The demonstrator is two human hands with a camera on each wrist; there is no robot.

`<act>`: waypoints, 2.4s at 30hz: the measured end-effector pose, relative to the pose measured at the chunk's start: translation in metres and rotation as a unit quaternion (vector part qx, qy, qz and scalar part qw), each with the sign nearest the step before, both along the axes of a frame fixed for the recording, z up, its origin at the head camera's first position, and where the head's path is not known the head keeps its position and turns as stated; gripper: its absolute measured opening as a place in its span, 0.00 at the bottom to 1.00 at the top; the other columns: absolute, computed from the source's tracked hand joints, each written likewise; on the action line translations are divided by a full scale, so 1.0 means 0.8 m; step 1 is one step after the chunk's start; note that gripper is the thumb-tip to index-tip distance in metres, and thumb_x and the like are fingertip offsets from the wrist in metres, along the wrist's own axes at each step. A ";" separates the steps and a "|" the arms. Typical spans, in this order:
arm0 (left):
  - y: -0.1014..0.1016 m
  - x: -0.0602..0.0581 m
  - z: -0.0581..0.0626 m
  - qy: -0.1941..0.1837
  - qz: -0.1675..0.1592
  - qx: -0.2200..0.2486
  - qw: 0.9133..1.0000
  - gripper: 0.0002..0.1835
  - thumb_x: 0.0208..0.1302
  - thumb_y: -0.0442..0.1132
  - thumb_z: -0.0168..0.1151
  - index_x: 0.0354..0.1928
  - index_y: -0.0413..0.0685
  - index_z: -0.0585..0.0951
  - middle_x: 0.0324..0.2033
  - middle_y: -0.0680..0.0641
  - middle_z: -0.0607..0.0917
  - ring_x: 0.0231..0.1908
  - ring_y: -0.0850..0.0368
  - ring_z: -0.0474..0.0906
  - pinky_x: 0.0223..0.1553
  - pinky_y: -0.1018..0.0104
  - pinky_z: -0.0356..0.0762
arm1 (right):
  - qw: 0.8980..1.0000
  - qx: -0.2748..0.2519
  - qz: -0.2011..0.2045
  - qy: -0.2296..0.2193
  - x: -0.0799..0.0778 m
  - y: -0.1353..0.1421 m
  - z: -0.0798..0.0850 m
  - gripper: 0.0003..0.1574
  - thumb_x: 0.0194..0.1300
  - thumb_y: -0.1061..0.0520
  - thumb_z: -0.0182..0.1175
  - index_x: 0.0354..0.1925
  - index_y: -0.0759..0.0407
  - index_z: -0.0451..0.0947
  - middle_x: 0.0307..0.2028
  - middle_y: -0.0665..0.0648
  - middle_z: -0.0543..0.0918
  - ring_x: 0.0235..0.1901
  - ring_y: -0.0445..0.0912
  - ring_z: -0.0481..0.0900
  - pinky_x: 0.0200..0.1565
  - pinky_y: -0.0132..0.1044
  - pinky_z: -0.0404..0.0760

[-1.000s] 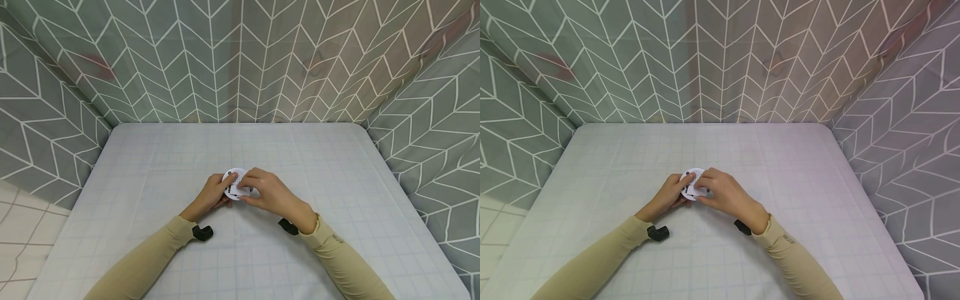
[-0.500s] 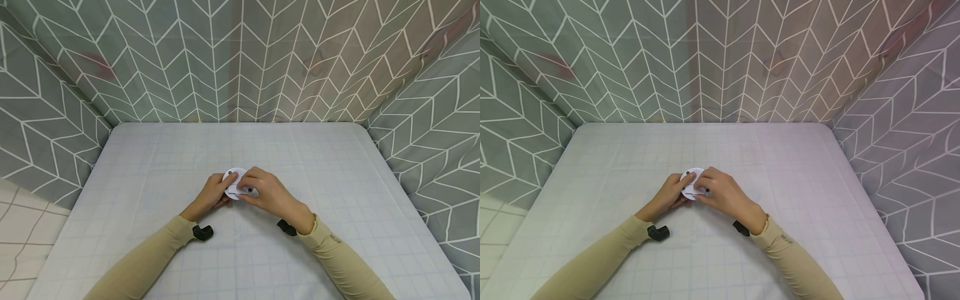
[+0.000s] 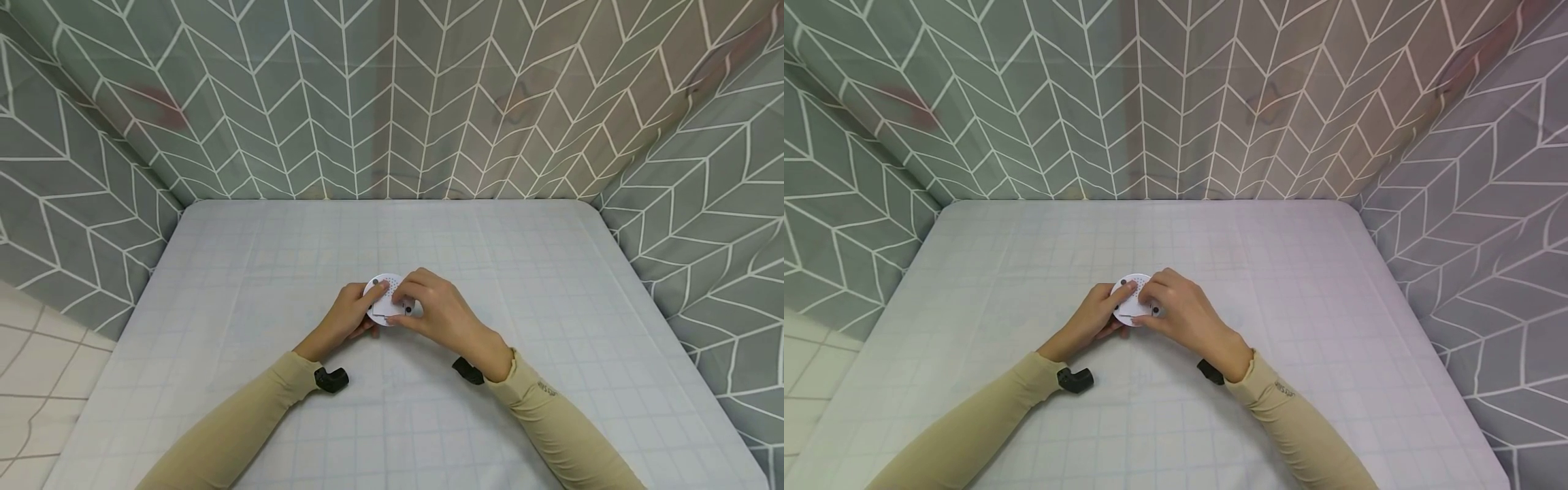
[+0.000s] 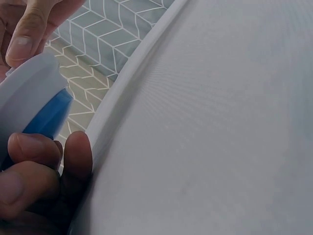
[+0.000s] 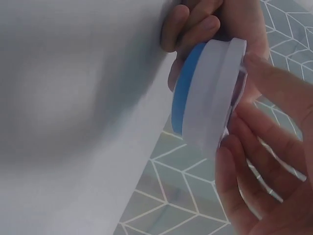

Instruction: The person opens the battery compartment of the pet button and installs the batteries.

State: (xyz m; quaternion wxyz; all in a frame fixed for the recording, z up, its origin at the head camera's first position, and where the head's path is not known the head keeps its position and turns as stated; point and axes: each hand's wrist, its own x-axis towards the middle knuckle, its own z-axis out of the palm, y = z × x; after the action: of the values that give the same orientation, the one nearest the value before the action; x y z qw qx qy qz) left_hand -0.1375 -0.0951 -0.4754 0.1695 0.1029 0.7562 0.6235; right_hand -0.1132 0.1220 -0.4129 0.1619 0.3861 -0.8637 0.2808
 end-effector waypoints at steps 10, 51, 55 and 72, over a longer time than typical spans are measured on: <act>0.001 0.001 0.004 -0.012 0.006 0.010 1.000 0.30 0.79 0.61 0.54 0.39 0.38 0.83 0.12 0.44 0.81 0.07 0.59 0.68 0.07 0.69 0.61 | 0.993 -0.022 -0.086 -0.078 -0.004 -0.001 -0.005 0.41 0.42 0.43 0.89 0.45 0.60 0.78 0.44 0.53 0.80 0.45 0.49 0.79 0.47 0.38 0.82; 0.001 0.002 0.001 -0.016 0.007 0.010 1.000 0.29 0.78 0.62 0.56 0.37 0.40 0.83 0.11 0.45 0.80 0.08 0.59 0.69 0.08 0.69 0.61 | 0.893 -0.118 -0.004 -0.435 -0.032 0.011 -0.032 0.20 0.77 0.47 0.64 0.57 0.58 0.81 0.48 0.57 0.88 0.49 0.49 0.90 0.43 0.38 0.89; 0.001 0.002 0.003 -0.017 0.000 0.021 1.000 0.31 0.77 0.64 0.56 0.38 0.40 0.83 0.12 0.44 0.81 0.08 0.59 0.67 0.09 0.69 0.60 | 0.887 -0.138 -0.011 -0.441 -0.031 0.011 -0.030 0.21 0.75 0.48 0.66 0.58 0.59 0.81 0.50 0.58 0.88 0.51 0.51 0.90 0.43 0.39 0.89; -0.006 -0.005 0.004 -0.013 -0.053 0.091 0.994 0.43 0.81 0.70 0.35 0.36 0.37 0.81 0.16 0.42 0.82 0.10 0.53 0.74 0.12 0.62 0.73 | 0.900 -0.182 -0.045 -0.394 -0.030 0.008 -0.026 0.21 0.72 0.54 0.70 0.57 0.64 0.80 0.50 0.63 0.87 0.49 0.53 0.91 0.42 0.44 0.91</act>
State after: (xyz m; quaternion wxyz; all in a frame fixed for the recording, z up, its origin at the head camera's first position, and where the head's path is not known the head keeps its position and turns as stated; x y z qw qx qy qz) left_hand -0.1418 -0.0997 -0.4720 0.2017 0.1494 0.6878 0.6811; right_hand -0.1372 0.1285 -0.4336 -0.1122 0.1687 -0.8072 0.5545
